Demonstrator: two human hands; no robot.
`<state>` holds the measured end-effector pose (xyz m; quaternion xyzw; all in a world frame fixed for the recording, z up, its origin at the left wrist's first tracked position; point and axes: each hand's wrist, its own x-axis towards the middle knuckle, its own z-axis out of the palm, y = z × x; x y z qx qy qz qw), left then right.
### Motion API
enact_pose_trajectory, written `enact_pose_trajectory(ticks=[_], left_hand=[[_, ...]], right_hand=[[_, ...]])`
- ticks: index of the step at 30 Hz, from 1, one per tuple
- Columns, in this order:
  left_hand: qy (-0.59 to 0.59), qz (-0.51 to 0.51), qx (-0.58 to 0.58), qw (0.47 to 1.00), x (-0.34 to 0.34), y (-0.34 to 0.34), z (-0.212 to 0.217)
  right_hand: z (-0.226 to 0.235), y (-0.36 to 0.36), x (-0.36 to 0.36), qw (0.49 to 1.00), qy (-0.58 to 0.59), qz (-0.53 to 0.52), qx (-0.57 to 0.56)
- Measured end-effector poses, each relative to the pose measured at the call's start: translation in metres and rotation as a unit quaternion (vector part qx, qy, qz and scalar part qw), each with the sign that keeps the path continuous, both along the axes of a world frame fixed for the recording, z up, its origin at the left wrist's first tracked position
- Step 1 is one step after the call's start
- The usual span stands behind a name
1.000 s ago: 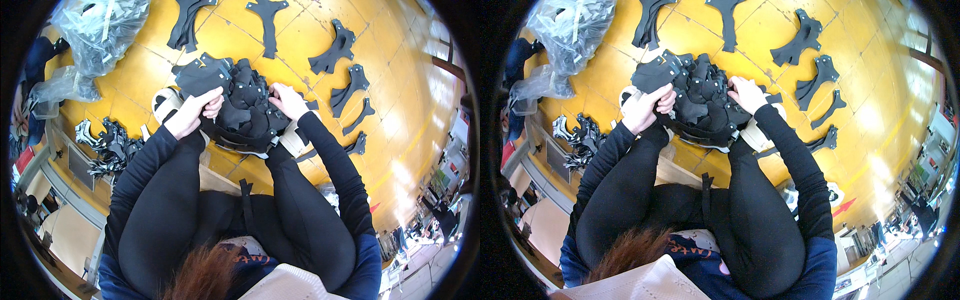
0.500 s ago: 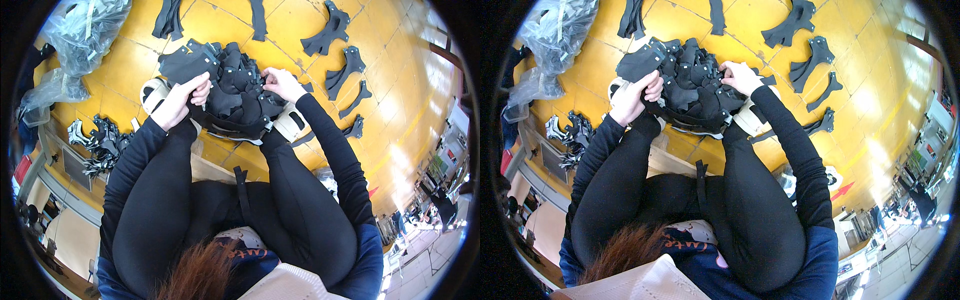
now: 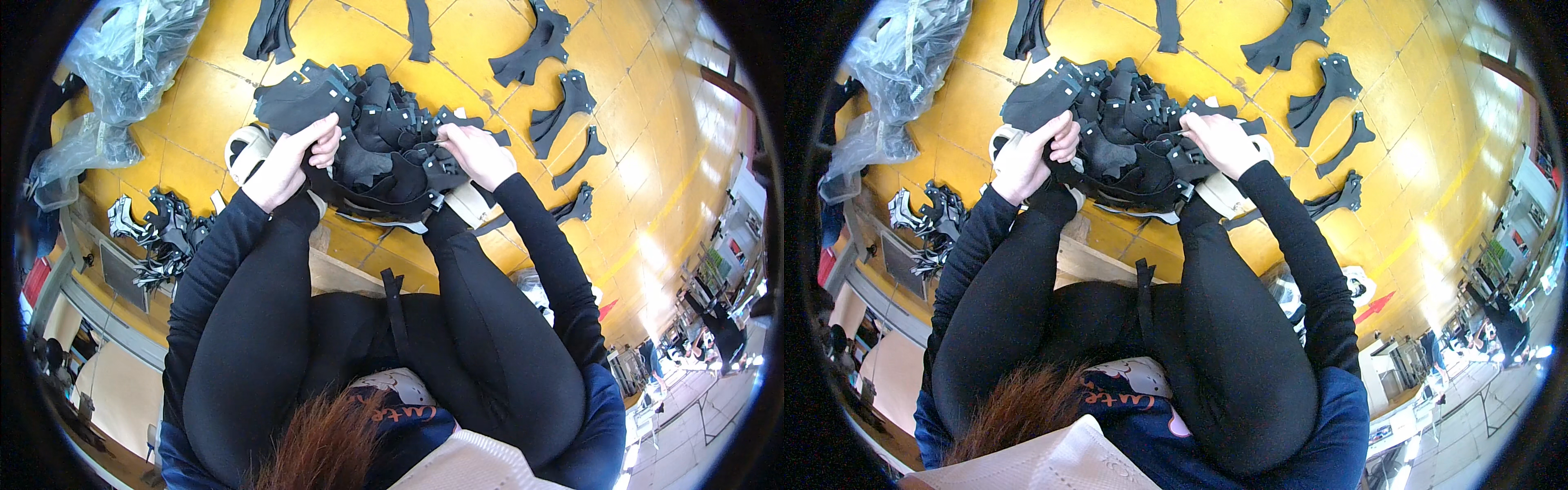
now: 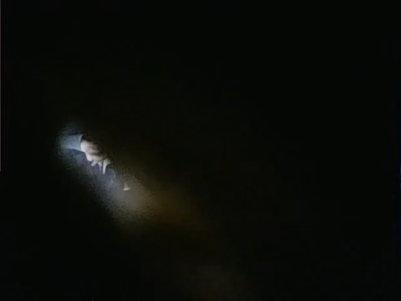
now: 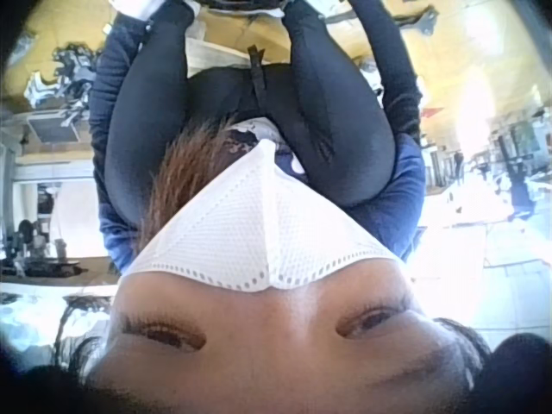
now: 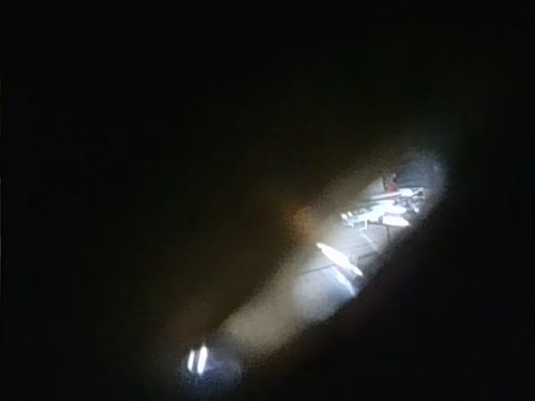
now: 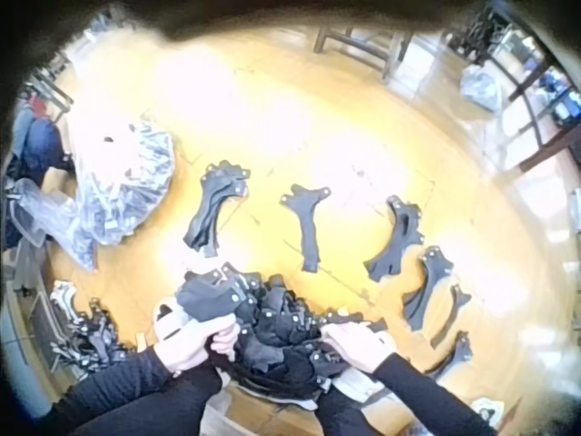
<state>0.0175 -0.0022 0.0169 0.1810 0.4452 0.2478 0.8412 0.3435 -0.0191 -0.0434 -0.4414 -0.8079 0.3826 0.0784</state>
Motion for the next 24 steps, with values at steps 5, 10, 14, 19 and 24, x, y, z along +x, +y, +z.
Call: enact_pose_trajectory(ticks=[5, 10, 14, 19, 24], left_hand=[[0.001, -0.005, 0.001, 1.000, 0.004, 0.001, 0.001], [0.010, -0.016, -0.011, 1.000, 0.005, -0.001, 0.001], [0.024, -0.024, -0.007, 0.999, 0.006, -0.001, 0.003], [0.046, -0.042, -0.003, 0.998, 0.009, -0.001, 0.006], [0.045, -0.045, 0.001, 0.998, 0.007, -0.002, 0.005]], right_hand=[[0.018, -0.003, 0.008, 0.994, -0.109, 0.013, 0.023], [0.027, 0.008, 0.008, 0.990, -0.091, -0.040, 0.102], [0.030, 0.013, 0.019, 0.993, -0.097, -0.056, -0.028], [0.028, 0.011, 0.023, 0.993, -0.063, -0.049, 0.087], [0.046, 0.008, 0.021, 0.982, -0.133, -0.111, -0.080]])
